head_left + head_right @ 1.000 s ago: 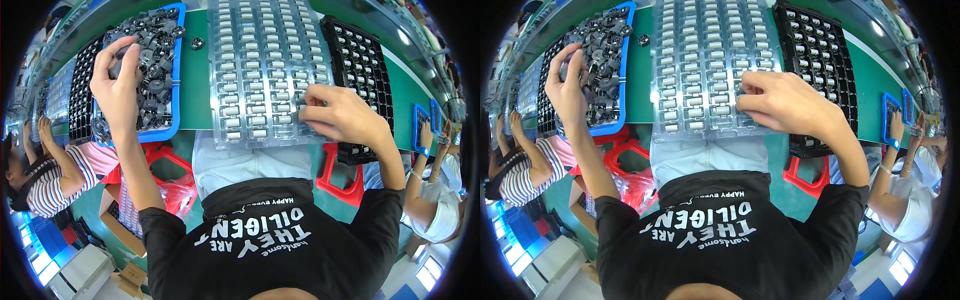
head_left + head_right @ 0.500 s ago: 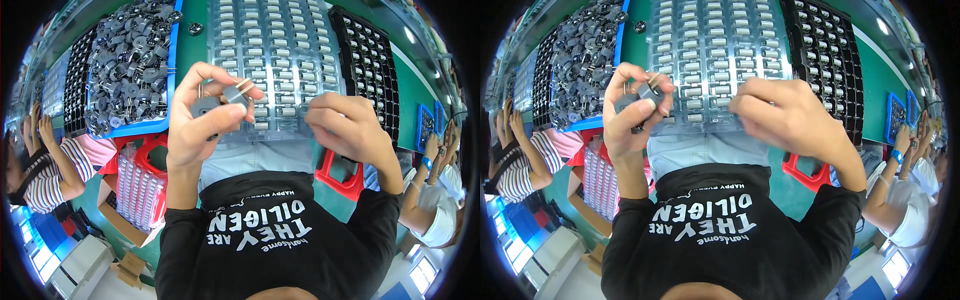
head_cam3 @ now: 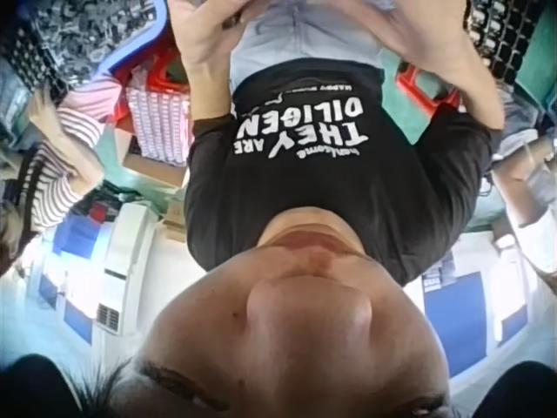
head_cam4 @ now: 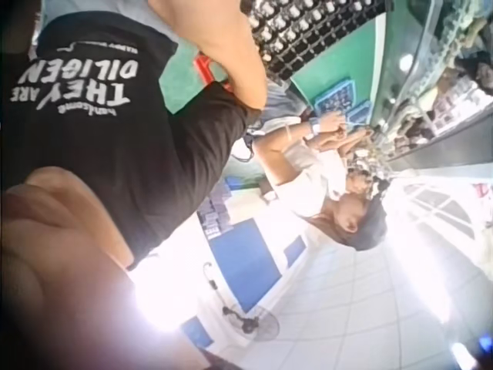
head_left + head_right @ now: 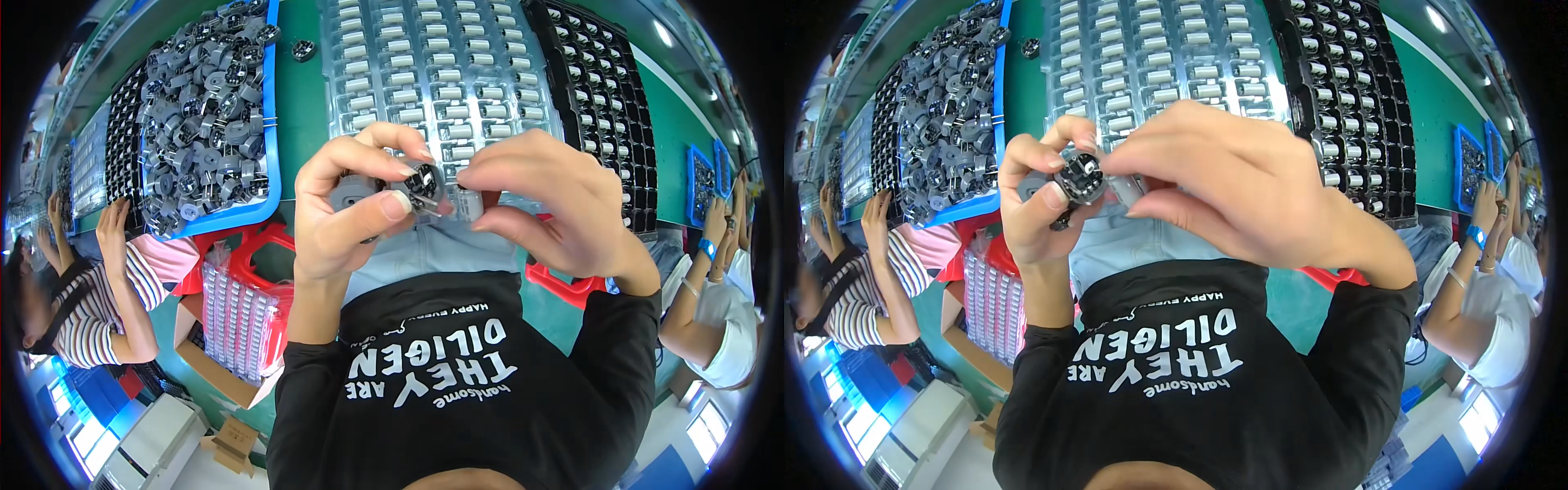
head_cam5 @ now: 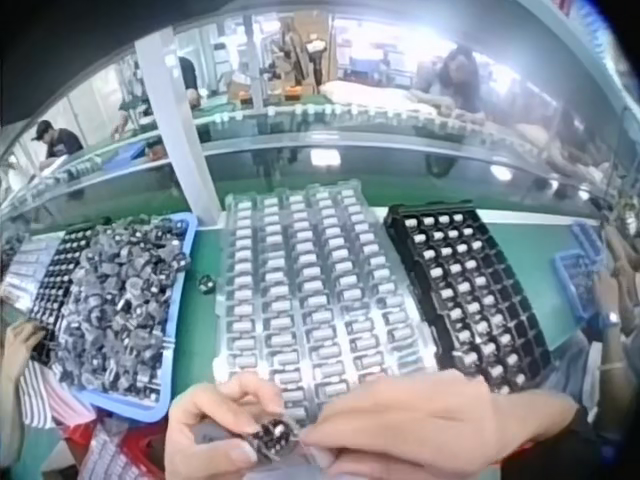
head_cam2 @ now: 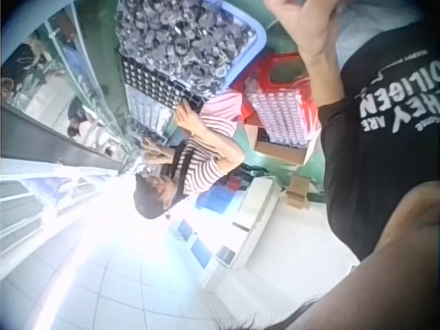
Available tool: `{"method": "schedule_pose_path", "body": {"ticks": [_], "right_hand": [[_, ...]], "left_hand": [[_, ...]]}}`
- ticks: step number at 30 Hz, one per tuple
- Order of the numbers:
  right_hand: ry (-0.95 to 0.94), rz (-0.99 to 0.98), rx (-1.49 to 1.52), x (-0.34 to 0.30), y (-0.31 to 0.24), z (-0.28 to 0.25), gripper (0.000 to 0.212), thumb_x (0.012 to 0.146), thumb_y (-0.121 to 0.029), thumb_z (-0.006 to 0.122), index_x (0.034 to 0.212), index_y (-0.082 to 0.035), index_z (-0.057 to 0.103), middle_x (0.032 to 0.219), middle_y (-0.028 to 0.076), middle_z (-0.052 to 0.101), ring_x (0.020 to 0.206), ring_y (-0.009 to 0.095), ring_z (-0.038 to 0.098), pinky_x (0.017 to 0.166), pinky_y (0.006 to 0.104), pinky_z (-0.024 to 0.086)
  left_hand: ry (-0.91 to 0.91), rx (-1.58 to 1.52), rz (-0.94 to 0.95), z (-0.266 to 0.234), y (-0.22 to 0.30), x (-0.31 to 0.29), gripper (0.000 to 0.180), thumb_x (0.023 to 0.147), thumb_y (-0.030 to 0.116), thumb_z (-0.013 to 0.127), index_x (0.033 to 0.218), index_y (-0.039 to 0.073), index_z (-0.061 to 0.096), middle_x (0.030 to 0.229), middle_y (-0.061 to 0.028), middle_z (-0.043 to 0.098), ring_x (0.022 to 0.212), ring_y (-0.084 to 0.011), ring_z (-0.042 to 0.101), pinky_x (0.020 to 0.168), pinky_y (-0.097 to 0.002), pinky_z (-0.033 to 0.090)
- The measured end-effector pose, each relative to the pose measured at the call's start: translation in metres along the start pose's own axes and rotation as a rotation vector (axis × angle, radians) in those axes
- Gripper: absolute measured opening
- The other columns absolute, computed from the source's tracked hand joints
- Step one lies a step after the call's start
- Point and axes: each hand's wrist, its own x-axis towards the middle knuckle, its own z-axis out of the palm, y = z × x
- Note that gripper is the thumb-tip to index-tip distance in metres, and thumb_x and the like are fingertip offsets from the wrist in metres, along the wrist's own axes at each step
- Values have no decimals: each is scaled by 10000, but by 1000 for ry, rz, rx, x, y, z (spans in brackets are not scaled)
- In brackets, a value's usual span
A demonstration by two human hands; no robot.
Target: Assembling small electronic components by hand at a factory workbench.
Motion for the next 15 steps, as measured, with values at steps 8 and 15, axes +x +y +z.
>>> {"method": "schedule_pose_path", "body": {"ticks": [8, 15], "right_hand": [[87, -347, -231, -4, 8, 16, 416, 624, 11, 785, 1006, 107, 650, 864, 164, 654, 619, 203, 592, 472, 272, 442], [109, -404, -287, -4, 8, 19, 432, 602, -18, 751, 993, 136, 647, 855, 177, 644, 599, 196, 575, 461, 266, 425]], "left_hand": [[54, 305, 122, 5, -1, -3, 352, 723, -52, 776, 1021, -2, 595, 1097, -227, 637, 938, -214, 650, 813, -301, 516], [67, 378, 128, 6, -3, -4, 393, 688, -53, 807, 1016, 2, 599, 1081, -199, 655, 822, -118, 602, 730, -243, 484]]}}
